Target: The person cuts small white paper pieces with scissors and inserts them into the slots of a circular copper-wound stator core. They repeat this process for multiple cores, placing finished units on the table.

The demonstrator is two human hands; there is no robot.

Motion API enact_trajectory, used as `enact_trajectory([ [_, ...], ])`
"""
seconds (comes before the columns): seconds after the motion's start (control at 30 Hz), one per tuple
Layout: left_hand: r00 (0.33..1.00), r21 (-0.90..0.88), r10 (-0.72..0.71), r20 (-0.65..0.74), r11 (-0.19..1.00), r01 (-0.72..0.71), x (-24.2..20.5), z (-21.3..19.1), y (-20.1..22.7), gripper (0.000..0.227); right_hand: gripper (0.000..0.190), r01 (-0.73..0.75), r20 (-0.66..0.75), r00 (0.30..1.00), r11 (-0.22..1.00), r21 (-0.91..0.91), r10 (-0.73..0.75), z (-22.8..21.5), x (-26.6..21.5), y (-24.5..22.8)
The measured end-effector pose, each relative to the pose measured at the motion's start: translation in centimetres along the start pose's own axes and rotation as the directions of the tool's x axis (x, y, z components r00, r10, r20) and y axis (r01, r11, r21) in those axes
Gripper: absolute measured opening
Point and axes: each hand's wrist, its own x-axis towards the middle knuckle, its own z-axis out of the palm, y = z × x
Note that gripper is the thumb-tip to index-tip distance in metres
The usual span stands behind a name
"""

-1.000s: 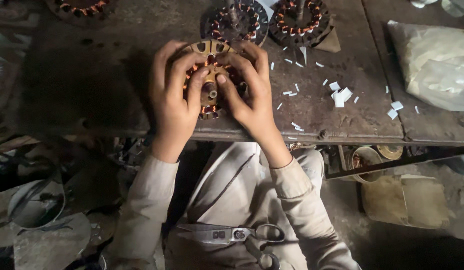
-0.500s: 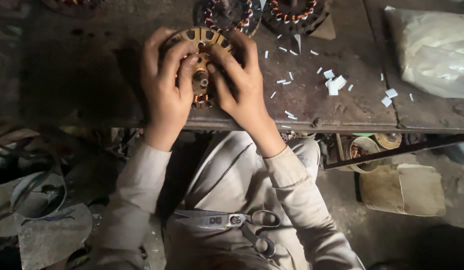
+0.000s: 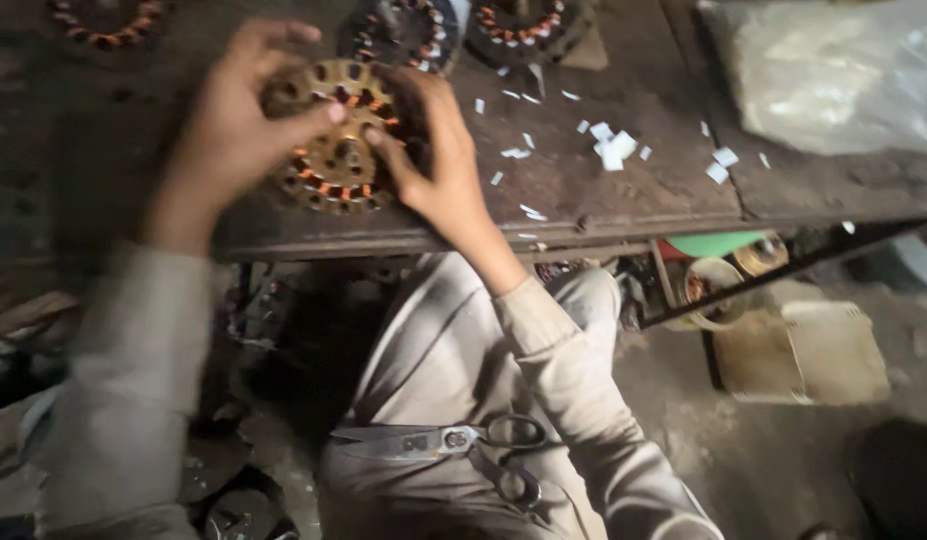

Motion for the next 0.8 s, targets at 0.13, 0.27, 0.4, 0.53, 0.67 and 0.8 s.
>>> enact_trajectory([
  [0.13, 0.994, -0.049, -0.107, 0.008, 0.993, 0.107, 0.7, 0.9, -1.3, 0.041, 0.052, -0.091, 0.012, 0.996, 0.991, 0.102, 0.090, 0.0, -0.5, 0.5],
  [0.27, 0.997, -0.089, -0.051, -0.058, 0.995, 0.046, -0.8, 1.2, -0.6, 0.030, 0.053, -0.053, -0.010, 0.999, 0.996, 0.076, 0.054, -0.1, -0.8, 0.1],
  [0.4, 0.994, -0.018, 0.065, -0.091, 0.998, -0.067, -2.8, 1.5, 0.0, 0.023, 0.051, -0.008, 0.019, 1.000, 0.998, 0.061, 0.007, -0.6, -1.3, -0.3],
  [0.53, 0.982, 0.050, 0.091, -0.165, 0.995, -0.083, -3.4, 2.0, 0.0, 0.020, 0.049, -0.005, 0.028, 1.000, 0.998, 0.064, 0.003, -0.4, -1.1, -0.4],
  [0.67, 0.969, -0.054, 0.063, -0.239, 0.995, -0.078, -3.3, 3.0, 0.4, 0.022, 0.049, -0.001, 0.028, 1.000, 0.997, 0.073, -0.001, -0.5, -0.9, -0.3],
  [0.8, 0.964, -0.083, 0.046, -0.263, 0.994, -0.070, -3.2, 3.3, 1.3, 0.022, 0.048, 0.026, 0.030, 0.999, 0.997, 0.079, -0.028, -0.4, -0.7, -0.1],
])
